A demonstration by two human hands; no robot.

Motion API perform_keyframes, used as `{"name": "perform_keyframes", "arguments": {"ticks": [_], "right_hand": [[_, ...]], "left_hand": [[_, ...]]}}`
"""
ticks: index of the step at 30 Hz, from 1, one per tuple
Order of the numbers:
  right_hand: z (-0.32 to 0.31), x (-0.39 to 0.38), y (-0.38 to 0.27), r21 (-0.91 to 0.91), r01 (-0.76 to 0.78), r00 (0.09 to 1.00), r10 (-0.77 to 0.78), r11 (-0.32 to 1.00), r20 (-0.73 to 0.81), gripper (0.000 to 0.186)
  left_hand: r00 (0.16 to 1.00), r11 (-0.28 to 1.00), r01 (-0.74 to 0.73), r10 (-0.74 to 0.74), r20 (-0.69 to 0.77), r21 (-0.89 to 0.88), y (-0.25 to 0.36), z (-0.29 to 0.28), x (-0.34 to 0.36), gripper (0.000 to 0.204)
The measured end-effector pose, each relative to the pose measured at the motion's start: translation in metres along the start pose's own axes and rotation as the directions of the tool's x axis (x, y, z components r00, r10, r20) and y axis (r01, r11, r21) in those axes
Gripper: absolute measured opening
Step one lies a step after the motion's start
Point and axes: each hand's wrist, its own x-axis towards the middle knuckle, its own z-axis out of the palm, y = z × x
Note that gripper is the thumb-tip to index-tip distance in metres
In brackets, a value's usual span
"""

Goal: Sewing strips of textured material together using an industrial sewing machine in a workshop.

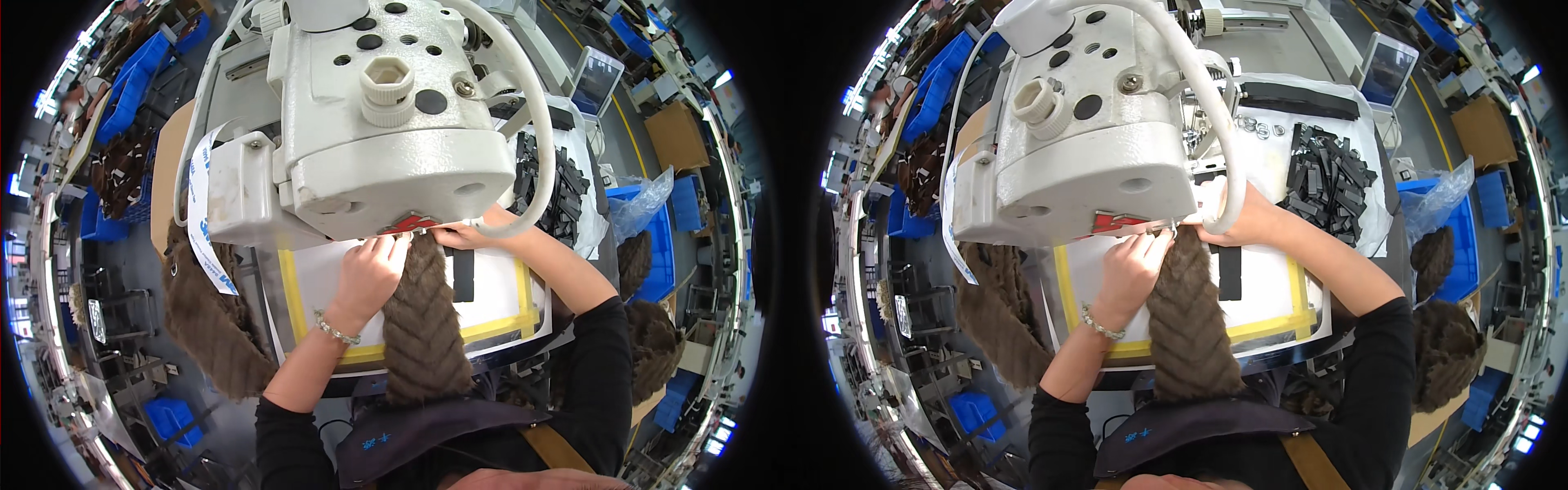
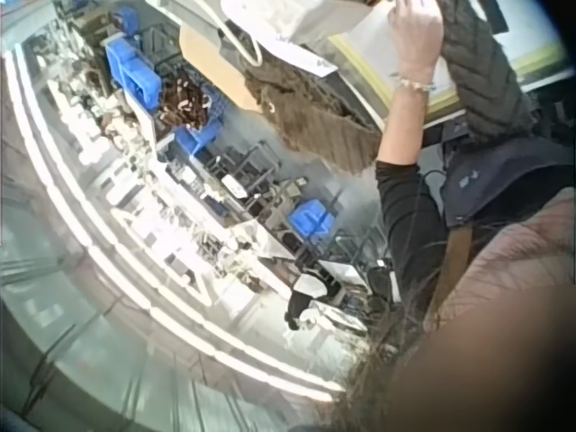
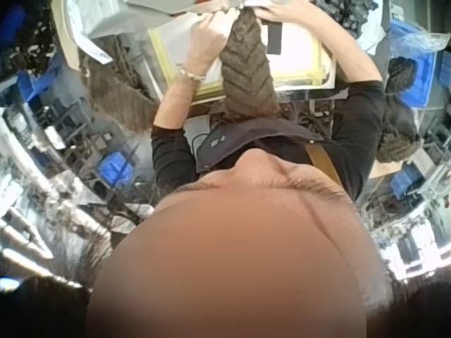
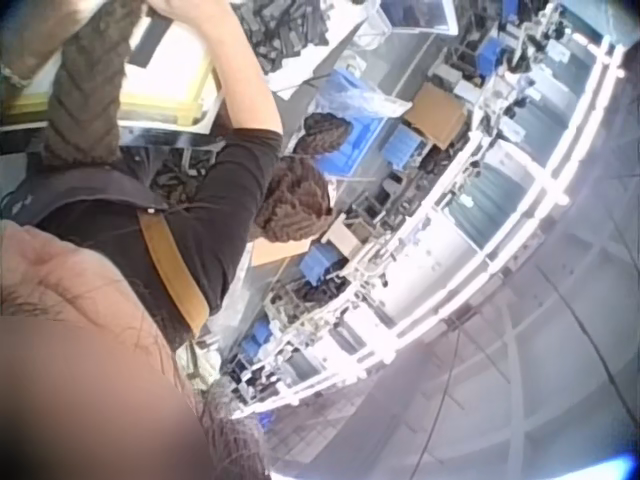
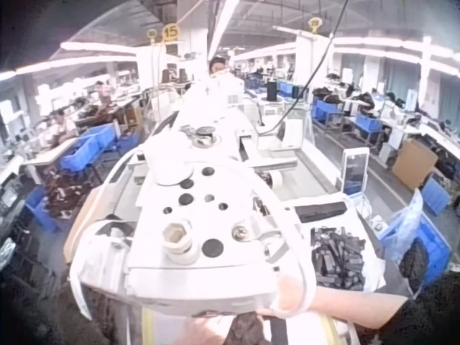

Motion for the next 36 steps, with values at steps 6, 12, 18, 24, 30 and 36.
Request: {"name": "perform_keyframes", "arguments": {"ticks": [6,12,18,24,30,36], "right_hand": [[-0.002,0.0,0.0,-0.004,0.002,1.0,-0.002,1.0,0.01,0.016],[-0.001,0.0,0.001,-0.055,0.071,0.997,-0.073,0.996,-0.03,0.019],[0.002,-0.004,0.006,-0.051,0.03,1.0,-0.03,0.998,0.009,0.018],[-0.002,-0.001,0.009,-0.016,0.046,0.999,-0.046,0.999,-0.008,0.022],[0.005,-0.005,0.012,0.054,0.079,0.996,-0.076,0.995,-0.052,0.023],[0.001,-0.001,0.013,0.064,0.087,0.992,-0.08,0.994,-0.099,0.017]], "left_hand": [[0.998,0.995,0.057,-0.059,-0.018,-0.079,0.0,0.003,-0.001,0.017],[0.997,0.992,0.07,-0.068,0.025,-0.105,0.0,0.004,-0.001,0.017],[0.996,0.984,0.084,-0.086,-0.008,-0.156,0.001,0.007,0.002,0.015],[0.991,0.982,0.133,-0.131,0.03,-0.132,0.003,0.001,0.008,0.012],[0.997,0.996,0.072,-0.071,0.019,-0.053,0.0,0.011,0.004,0.009],[1.0,0.999,-0.008,0.007,0.027,0.044,-0.005,0.015,0.005,0.013]]}}
